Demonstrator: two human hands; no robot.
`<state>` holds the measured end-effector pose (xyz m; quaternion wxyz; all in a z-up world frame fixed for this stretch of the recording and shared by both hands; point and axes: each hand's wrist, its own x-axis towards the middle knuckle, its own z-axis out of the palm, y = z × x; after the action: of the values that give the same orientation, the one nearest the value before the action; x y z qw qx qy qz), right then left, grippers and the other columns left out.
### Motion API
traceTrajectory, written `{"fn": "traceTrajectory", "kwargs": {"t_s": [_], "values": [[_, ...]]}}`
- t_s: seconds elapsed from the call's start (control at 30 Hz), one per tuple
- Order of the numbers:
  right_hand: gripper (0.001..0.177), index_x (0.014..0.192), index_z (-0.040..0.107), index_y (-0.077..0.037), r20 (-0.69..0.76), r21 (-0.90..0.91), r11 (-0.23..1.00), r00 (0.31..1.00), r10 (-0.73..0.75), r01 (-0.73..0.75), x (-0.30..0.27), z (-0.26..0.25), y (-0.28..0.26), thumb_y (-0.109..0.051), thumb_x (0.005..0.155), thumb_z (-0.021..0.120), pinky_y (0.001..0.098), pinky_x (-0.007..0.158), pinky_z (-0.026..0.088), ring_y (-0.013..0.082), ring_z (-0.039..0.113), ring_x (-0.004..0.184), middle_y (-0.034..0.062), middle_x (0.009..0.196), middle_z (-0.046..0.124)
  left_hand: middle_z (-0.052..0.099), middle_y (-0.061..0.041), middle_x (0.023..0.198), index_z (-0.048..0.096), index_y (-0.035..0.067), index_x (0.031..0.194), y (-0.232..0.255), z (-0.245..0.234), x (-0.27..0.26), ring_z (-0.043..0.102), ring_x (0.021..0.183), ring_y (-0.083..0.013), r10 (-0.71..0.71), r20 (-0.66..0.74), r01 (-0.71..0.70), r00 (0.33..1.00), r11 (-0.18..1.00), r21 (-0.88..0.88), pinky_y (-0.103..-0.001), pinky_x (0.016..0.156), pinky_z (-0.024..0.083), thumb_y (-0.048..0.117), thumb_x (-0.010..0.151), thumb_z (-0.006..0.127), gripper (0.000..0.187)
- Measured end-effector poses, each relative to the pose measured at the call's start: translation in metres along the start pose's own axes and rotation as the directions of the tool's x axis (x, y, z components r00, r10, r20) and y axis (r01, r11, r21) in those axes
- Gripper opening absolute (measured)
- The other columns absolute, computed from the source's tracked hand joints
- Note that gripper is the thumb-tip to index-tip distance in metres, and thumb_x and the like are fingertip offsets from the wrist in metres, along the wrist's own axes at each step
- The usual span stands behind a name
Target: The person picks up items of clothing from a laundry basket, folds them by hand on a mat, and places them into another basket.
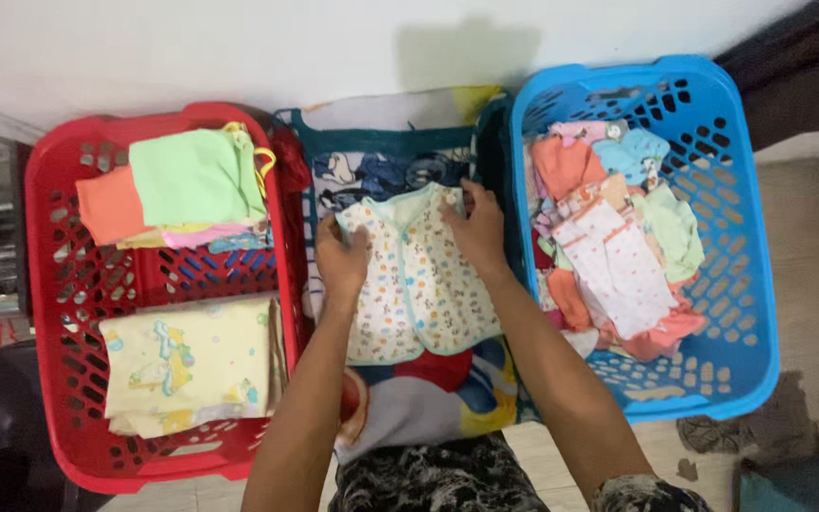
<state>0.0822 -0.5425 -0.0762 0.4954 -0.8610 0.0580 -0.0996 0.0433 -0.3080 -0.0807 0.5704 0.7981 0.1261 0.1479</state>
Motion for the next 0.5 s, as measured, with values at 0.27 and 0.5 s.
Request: {"fn": "traceTrajectory", "kwargs": {"t_s": [0.27,0.5], "values": [[0.027,0.099,0.067,-0.002,0.051,0.070,0.994,0.995,0.085,-0.088,-0.008,-0.027,-0.049,-0.015,0.084,0.085,0.0297,0.062,0.053,0.0151,0.066,0.066,0.0083,0.084,0.071,0.055,0.001,0.060,0.078,0.002,0.100,0.069,-0.025,0.003,0.041,0.054,-0.0039,-0.159,0.031,0.153,0.987,0.978,0.138,-0.026,0.047,0.032,0.021,0.091,0.080,0.022],[0.017,0.113,0.076,-0.004,0.417,0.338,0.934,0.908,-0.037,-0.117,-0.061,-0.066,-0.181,-0.004,0.096,0.074,0.0304,0.062,0.047,0.0151,0.058,0.074,0.0097,0.096,0.065,0.067,0.008,0.074,0.077,0.004,0.098,0.157,-0.050,-0.043,0.043,0.056,0.0008,-0.113,0.198,0.150,0.974,0.972,-0.183,-0.019,0.048,0.031,0.011,0.091,0.078,0.010]]}}
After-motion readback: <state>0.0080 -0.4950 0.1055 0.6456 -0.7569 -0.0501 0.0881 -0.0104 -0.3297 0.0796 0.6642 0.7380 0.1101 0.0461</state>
